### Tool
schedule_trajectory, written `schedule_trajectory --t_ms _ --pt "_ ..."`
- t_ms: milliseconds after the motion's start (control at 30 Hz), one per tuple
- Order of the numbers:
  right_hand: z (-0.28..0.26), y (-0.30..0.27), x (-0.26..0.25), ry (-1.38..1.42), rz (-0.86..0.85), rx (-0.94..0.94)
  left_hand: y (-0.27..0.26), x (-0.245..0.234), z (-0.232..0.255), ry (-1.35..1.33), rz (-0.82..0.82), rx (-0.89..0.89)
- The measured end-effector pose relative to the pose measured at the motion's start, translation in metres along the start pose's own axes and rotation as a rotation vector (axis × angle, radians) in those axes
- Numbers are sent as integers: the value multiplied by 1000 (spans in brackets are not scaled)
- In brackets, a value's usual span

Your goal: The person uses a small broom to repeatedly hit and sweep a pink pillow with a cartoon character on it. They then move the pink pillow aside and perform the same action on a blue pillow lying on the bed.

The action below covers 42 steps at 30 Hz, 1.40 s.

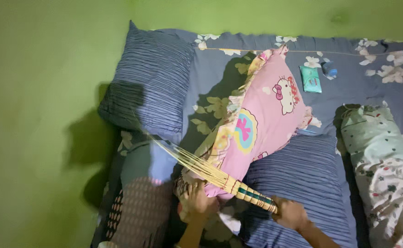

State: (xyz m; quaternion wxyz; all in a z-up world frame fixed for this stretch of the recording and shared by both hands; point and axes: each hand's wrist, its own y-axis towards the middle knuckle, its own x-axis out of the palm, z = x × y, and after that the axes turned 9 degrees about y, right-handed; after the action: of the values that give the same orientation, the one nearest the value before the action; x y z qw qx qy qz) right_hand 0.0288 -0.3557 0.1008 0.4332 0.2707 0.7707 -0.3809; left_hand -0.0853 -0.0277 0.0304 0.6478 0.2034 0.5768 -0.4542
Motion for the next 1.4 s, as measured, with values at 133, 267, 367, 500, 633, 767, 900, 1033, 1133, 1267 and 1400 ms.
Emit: schedule_trajectory --t_ms 133,267,367,500,633,767,900,1033,1133,1267,1400 --pt "-9 -10 -13 66 141 17 -2 -12 8 0 100 43" --pt "-12 -4 -15 259 403 16 0 -32 13 29 21 23" --pt "-6 10 -14 92 65 63 3 -29 7 6 -13 76" --pt "-20 24 -41 38 -7 228 4 -20 8 38 37 100" --pt "-29 28 -50 216 248 227 7 -18 7 69 54 113" --pt "-26 54 -48 154 76 292 13 9 2 93 65 89" --pt "-27 70 -64 98 45 307 20 43 -9 127 262 103" --pt "-40 79 -82 243 356 327 16 12 -9 85 105 145" --pt "-32 95 -71 401 574 270 11 -18 7 85 -25 66" --pt "-16 120 -47 306 138 197 4 -39 13 7 6 82" --pt "-35 133 -97 239 171 346 10 -48 15 -23 97 125"
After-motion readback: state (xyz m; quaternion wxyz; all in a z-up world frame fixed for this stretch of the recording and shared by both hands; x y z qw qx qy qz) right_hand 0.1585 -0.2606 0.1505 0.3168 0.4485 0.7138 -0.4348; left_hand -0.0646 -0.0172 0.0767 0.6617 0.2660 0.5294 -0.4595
